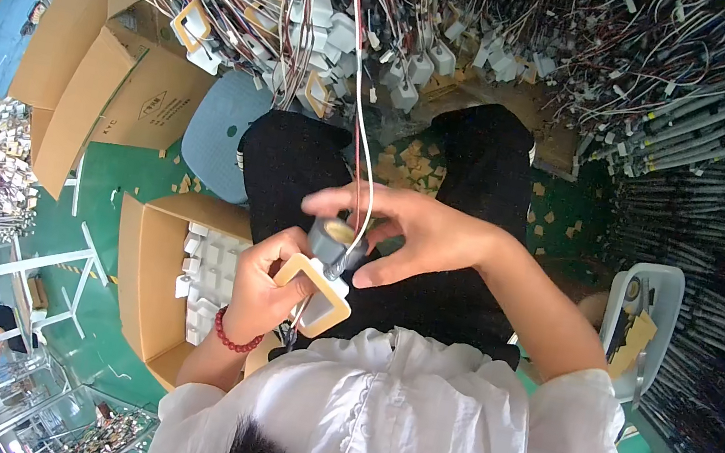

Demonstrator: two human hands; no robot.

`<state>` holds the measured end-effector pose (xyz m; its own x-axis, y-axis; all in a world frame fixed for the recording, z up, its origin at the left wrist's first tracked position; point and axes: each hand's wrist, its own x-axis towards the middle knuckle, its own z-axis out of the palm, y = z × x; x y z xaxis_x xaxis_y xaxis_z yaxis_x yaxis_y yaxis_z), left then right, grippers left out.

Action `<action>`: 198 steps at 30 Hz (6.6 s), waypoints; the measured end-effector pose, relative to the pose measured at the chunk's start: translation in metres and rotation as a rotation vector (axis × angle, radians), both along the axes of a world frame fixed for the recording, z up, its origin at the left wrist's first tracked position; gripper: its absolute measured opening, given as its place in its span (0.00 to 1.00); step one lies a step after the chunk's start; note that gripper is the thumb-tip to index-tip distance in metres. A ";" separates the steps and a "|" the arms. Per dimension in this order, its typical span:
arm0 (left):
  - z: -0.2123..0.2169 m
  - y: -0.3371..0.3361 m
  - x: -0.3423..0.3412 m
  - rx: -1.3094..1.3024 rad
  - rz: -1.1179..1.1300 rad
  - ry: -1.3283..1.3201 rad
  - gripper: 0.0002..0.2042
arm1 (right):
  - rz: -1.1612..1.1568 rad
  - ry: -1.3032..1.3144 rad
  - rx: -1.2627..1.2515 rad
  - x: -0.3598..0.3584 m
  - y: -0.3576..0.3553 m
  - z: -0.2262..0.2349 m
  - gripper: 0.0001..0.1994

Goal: Applying foam pads and securing them with tape to wire harness connectors.

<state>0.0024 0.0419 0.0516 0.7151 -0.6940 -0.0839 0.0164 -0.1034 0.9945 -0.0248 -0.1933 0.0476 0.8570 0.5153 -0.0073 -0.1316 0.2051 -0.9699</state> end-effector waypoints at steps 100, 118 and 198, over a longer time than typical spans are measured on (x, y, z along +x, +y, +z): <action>-0.045 0.055 0.075 0.370 0.384 -0.574 0.05 | -0.796 0.114 0.630 0.126 0.016 -0.022 0.11; -0.241 0.254 0.015 0.246 0.966 -0.030 0.05 | -0.551 0.325 -0.256 0.024 0.096 -0.031 0.12; -0.060 0.007 -0.019 -0.930 0.374 0.235 0.22 | -0.593 0.259 0.172 -0.007 0.087 0.013 0.12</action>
